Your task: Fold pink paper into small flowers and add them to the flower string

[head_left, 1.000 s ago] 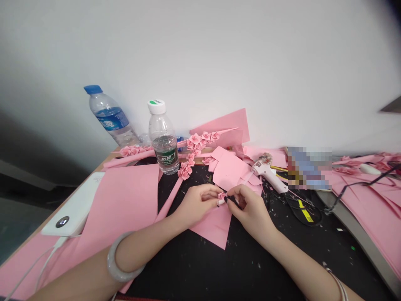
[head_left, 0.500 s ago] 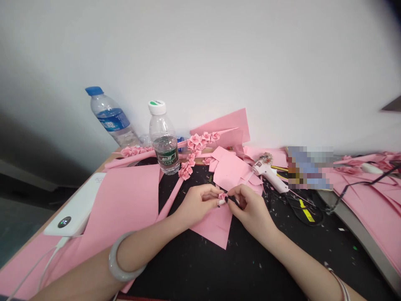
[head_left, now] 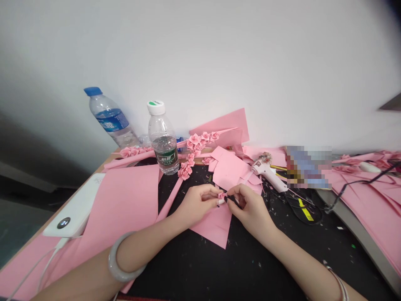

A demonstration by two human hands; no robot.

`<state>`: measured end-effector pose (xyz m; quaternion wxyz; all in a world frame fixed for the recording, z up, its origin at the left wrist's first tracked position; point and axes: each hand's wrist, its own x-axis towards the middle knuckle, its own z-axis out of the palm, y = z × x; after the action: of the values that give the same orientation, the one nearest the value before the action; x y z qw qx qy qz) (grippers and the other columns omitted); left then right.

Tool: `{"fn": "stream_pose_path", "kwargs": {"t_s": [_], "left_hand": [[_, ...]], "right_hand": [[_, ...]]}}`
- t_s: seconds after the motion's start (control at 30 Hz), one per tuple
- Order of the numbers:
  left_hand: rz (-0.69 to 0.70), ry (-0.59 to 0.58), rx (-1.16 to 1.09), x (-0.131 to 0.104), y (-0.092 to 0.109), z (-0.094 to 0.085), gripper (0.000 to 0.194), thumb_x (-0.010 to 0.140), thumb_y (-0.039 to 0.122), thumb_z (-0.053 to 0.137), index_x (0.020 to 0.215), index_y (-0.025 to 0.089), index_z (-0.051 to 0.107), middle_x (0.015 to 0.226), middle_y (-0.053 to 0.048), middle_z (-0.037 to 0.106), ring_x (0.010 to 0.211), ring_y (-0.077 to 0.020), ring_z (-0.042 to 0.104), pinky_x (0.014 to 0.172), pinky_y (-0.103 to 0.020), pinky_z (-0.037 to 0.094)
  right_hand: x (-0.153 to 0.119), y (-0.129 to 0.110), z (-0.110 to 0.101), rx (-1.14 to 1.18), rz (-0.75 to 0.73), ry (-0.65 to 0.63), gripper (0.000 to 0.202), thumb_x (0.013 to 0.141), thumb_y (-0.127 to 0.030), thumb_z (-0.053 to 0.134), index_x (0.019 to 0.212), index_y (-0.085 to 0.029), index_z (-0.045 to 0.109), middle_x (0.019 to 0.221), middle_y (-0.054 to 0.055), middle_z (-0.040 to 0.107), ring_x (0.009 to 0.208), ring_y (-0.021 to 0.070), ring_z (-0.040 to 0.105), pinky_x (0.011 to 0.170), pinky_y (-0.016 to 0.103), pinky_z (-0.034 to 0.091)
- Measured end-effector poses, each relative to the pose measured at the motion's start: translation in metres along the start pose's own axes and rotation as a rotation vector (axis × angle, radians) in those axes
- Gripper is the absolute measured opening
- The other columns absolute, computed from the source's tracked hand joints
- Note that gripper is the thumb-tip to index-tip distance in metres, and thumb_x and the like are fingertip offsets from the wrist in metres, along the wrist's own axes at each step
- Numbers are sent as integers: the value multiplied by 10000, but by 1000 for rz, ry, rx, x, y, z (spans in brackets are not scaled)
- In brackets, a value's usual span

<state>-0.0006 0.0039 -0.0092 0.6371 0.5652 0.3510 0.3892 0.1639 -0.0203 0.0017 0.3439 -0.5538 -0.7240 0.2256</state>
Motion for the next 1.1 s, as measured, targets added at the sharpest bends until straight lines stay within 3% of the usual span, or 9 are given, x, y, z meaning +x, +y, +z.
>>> {"fn": "stream_pose_path", "kwargs": {"t_s": [1.1], "left_hand": [[-24,11,-15,0,2,2,175,667,186,650,823,106,636,832,-64,654,782,-155,608,724,-274,489]], "right_hand": [[0,0,0,4,-2,-1,52,738,-160,514,787,-164,530,568,-44,378,487,93,362,450,209,301]]}}
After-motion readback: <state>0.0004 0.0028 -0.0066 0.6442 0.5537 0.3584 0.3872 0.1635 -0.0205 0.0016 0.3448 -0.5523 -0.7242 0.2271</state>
